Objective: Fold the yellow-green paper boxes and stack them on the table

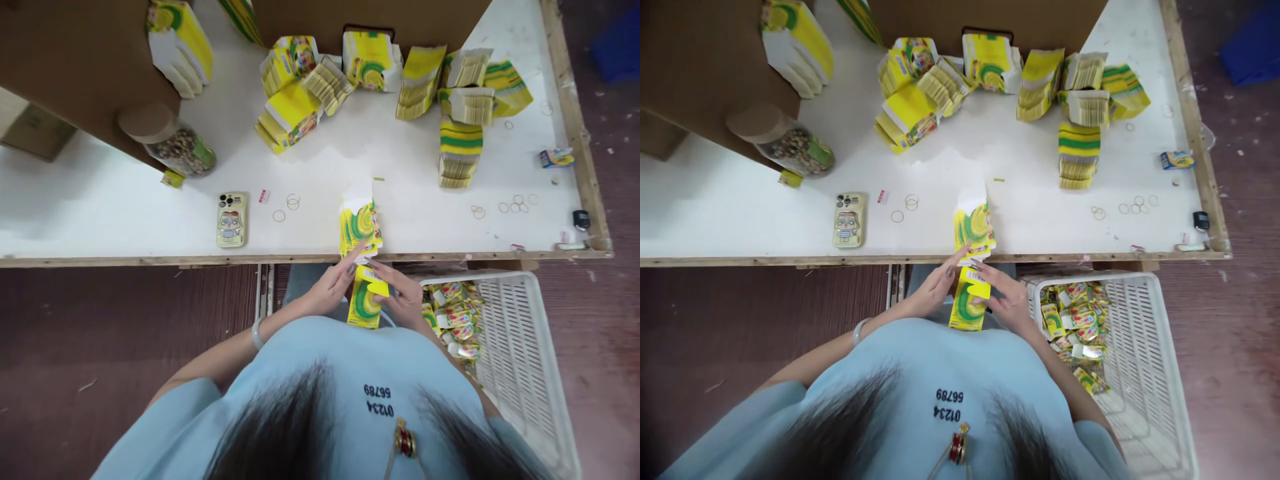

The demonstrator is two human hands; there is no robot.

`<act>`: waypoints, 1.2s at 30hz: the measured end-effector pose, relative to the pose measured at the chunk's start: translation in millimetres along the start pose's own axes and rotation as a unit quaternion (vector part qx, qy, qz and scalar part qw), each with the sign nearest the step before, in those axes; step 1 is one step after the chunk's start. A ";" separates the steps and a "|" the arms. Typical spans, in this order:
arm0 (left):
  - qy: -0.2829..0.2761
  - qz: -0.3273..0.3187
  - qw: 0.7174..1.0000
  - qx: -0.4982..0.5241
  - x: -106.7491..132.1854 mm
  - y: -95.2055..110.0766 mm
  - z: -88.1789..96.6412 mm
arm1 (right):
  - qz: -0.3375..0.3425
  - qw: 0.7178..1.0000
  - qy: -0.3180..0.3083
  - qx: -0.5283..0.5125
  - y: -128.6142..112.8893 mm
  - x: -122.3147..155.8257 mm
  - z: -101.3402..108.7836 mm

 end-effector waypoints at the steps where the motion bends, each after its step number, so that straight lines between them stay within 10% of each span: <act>1: -0.022 0.008 1.000 0.002 0.1 -1.9 -4.4 | 0.001 0.999 -0.038 0.002 -1.2 0.8 -0.2; 10: -0.060 0.044 0.996 -0.040 -5.5 -6.1 -11.0 | -0.199 0.966 -0.129 -0.102 9.4 1.2 -10.7; 18: -0.095 -0.093 0.976 -0.175 -13.1 7.3 -22.6 | -0.253 0.958 -0.069 -0.115 28.2 2.9 3.8; 21: -0.083 -0.172 0.939 -0.287 -48.2 21.6 -13.6 | -0.227 0.971 0.037 -0.070 37.4 6.8 44.7; 24: 0.072 -0.201 0.909 -0.358 -113.5 32.6 30.1 | -0.190 0.967 0.164 0.048 39.2 21.6 132.1; 26: 0.130 -0.171 0.903 -0.371 -158.3 24.8 55.9 | -0.205 0.909 0.170 0.320 38.0 36.9 188.5; 29: 0.060 -0.108 0.919 -0.375 -209.1 -2.7 63.2 | -0.237 0.783 0.156 0.553 36.0 54.0 234.9; 31: 0.018 -0.119 0.920 -0.372 -221.6 -6.9 59.9 | -0.190 0.778 0.163 0.576 27.1 46.5 227.4; 36: 0.108 -0.280 0.906 -0.298 -189.6 49.8 64.3 | 0.064 0.893 0.213 0.392 -21.6 -20.2 126.5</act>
Point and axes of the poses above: each hand's wrist, its own x-axis away from the middle knuckle, its own z-axis out of the back of the hand, y = z × x, the point moved 9 cm from there along -x, towards the middle knuckle, and after that the axes turned 4 degrees about y, right-handed, at the moved point
